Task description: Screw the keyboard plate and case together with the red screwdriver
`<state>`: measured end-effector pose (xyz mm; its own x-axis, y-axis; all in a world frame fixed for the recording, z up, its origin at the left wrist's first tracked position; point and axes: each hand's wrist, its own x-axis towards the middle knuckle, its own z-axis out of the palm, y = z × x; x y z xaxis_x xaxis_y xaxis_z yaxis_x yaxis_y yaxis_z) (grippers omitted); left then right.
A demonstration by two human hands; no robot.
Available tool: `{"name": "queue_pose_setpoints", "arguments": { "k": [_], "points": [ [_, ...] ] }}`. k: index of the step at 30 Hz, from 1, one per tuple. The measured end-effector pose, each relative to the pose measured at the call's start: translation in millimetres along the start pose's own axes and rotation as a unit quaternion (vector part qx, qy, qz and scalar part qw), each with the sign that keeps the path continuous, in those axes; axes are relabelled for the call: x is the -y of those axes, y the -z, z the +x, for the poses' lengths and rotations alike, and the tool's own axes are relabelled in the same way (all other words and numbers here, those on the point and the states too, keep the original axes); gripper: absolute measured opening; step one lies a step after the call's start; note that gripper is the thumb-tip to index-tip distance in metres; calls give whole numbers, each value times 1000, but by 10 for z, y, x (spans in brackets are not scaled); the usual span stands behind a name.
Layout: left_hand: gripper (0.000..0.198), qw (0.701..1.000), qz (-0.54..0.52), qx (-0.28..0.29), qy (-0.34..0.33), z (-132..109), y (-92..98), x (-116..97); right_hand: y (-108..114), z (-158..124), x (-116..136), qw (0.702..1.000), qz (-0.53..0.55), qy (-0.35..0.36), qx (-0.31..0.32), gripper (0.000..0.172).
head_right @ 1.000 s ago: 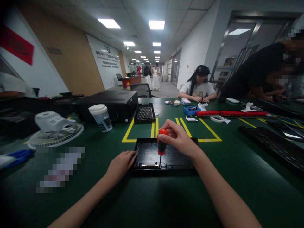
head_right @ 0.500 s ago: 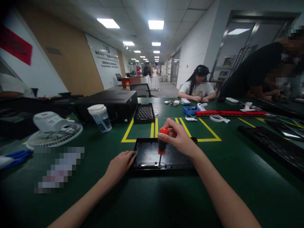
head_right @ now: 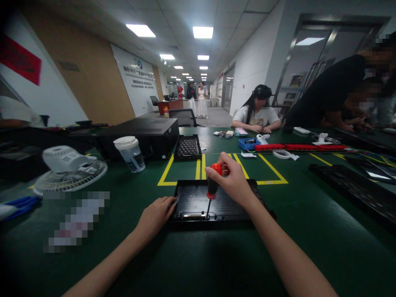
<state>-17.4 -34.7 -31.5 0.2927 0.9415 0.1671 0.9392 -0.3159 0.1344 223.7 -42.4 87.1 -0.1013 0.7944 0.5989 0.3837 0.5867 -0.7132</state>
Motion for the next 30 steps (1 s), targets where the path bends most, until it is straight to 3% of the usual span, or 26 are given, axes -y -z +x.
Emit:
{"name": "queue_pose_setpoints", "arguments": {
  "k": [30],
  "points": [
    [30,1000,11,-20,-18,2,-43,27,-91,-84,32,974,-183,23,-129,38]
  ]
}}
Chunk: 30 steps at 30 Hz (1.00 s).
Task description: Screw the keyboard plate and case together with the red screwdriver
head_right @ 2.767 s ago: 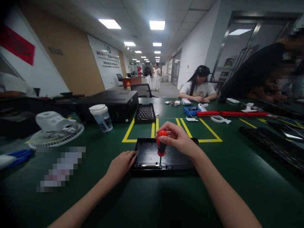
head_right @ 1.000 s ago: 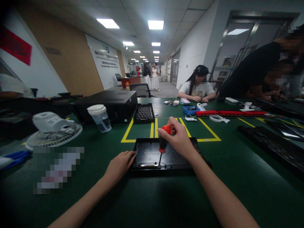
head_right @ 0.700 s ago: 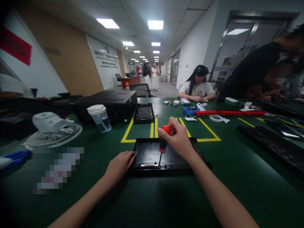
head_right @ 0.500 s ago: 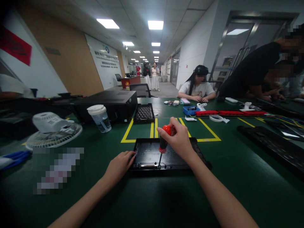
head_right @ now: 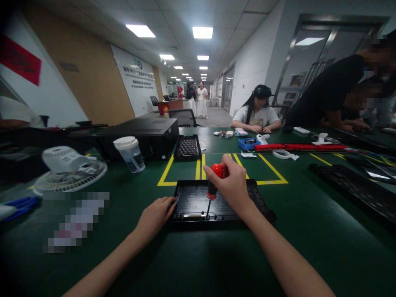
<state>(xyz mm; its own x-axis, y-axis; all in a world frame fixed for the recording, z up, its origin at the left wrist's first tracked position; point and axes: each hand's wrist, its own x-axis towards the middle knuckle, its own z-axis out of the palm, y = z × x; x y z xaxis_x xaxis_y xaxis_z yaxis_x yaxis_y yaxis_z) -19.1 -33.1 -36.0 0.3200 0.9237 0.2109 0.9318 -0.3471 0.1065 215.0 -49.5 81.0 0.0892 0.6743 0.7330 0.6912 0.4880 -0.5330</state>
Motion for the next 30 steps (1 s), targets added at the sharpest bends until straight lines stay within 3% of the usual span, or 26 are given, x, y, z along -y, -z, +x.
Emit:
{"name": "queue_pose_setpoints", "arguments": {
  "k": [8,19,22,25,30],
  "points": [
    [30,1000,1,1,3,6,-5,3,-55,-67,103,999,-8,1,-36,39],
    [30,1000,3,6,8,-4,33,1,-151,-108,83,994,98,-20,-41,29],
    [30,1000,1,4,4,-11,43,5,-178,-102,73,984,172,-33,-17,22],
    [30,1000,-1,6,5,-22,59,2,-215,-96,73,946,313,-82,35,20],
    [31,1000,1,15,8,-20,82,-7,-239,-54,76,836,518,-143,113,19]
  ]
}}
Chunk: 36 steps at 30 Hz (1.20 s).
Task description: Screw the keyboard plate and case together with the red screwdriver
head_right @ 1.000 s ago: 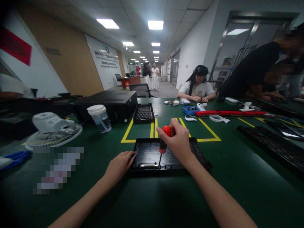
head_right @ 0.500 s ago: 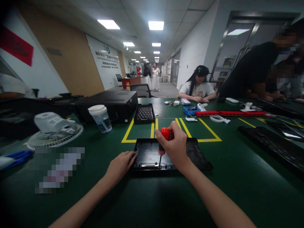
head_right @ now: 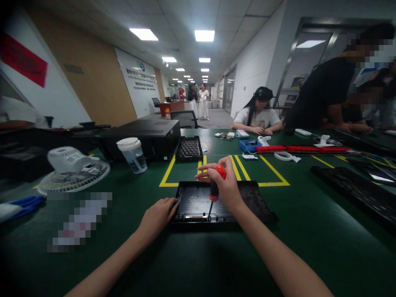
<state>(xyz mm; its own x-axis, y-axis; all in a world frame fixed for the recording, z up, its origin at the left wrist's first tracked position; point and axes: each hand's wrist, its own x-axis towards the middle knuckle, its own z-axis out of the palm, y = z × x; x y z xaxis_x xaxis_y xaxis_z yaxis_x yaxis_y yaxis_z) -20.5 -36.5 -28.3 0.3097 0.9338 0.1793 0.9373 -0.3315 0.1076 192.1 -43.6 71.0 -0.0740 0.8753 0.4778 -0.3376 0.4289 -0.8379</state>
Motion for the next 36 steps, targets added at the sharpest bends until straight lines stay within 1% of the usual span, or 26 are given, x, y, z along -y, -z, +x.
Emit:
{"name": "queue_pose_setpoints", "arguments": {
  "k": [3,5,7,10,15,20,22,25,27,32,36],
  "points": [
    [31,1000,1,1,2,7,1,-4,26,25,32,996,51,-51,52,20],
    [31,1000,-3,6,6,6,2,-8,50,32,48,992,55,-75,81,21],
    [31,1000,-8,7,6,0,6,-16,71,31,49,991,53,-84,91,16],
    [31,1000,-14,11,8,-6,16,-29,87,28,24,992,54,-73,91,12],
    [31,1000,-11,12,12,2,11,-31,79,25,-23,992,61,-64,91,20],
    [31,1000,-2,-2,0,9,-21,-15,63,20,-17,992,66,-56,92,20],
    [31,1000,-2,-4,0,7,-27,-12,59,19,2,991,69,-61,93,20],
    [30,1000,-3,-5,0,5,-23,-15,57,20,39,990,72,-80,88,30],
    [30,1000,-4,-3,2,6,-16,-21,58,19,60,990,72,-93,83,33],
    [30,1000,-7,2,5,12,-3,-37,63,7,79,987,81,-99,95,31],
    [30,1000,-5,9,13,11,1,-45,74,3,79,986,69,-108,105,29]
  ]
}}
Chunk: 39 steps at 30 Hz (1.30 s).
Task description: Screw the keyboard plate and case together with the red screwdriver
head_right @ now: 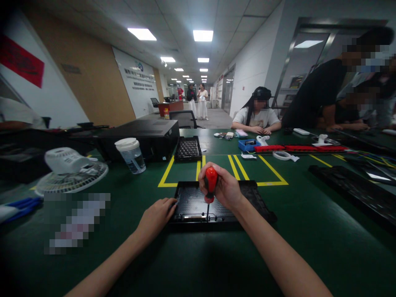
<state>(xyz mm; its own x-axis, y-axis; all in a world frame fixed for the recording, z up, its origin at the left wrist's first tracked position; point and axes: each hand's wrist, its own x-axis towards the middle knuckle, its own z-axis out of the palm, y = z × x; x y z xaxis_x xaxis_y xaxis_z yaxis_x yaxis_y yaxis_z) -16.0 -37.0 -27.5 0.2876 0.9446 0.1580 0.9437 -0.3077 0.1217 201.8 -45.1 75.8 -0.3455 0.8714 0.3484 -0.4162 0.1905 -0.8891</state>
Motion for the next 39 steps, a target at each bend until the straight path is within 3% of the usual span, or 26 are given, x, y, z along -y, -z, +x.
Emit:
{"name": "queue_pose_setpoints", "arguments": {
  "k": [15,24,39],
  "points": [
    [30,1000,1,0,-2,-3,-1,-4,115,9,27,998,-31,-3,48,27],
    [30,1000,0,-8,-8,1,-26,19,158,-1,50,996,-2,-36,83,27],
    [31,1000,-7,-7,-13,3,-24,19,206,-10,85,993,8,-25,118,22]
  ]
}}
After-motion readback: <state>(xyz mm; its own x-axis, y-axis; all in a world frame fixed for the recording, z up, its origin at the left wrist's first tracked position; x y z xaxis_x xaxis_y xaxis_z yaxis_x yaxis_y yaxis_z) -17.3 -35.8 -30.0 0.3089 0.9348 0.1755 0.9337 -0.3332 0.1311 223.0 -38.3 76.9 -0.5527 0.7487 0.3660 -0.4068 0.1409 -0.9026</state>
